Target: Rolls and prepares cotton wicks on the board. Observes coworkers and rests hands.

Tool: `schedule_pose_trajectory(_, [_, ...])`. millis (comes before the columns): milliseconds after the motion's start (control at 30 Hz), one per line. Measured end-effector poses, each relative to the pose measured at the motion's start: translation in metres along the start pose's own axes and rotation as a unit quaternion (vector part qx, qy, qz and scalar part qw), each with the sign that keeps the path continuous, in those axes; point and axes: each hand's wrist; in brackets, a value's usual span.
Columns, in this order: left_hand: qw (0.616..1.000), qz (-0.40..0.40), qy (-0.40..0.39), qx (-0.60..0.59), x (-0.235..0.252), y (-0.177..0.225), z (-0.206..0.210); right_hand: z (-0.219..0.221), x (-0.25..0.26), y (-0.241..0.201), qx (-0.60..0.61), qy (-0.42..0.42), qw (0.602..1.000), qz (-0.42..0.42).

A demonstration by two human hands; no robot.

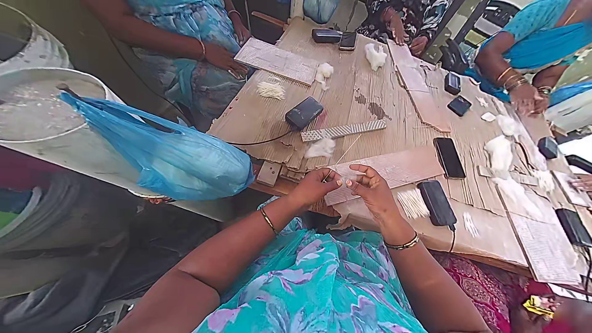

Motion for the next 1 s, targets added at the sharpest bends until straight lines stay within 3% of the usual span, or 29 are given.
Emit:
schedule_pose_trajectory(633, [0.997, -0.037, 0.022, 0.057, 0.007, -0.006, -0.004, 0.01, 0.004, 0.016, 0.02, 0.053, 0.998, -0.001])
schedule_pose_trajectory(767, [0.986, -0.064, 0.049, 0.145, 0.013, -0.014, -0.009, 0.017, 0.007, 0.034, -0.101, 0.056, 0.993, 0.001])
schedule_pose_trajectory(1000, [0.937, -0.12, 0.072, 0.319, 0.004, -0.014, -0.02, 0.03, 0.012, 0.057, -0.364, 0.044, 0.93, -0.026])
Point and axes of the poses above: each hand's wrist, its own x-axis towards the middle knuckle, its own z-axis out of the palm, y = z × x, and after that the axes turned 6 degrees about -z, right-handed
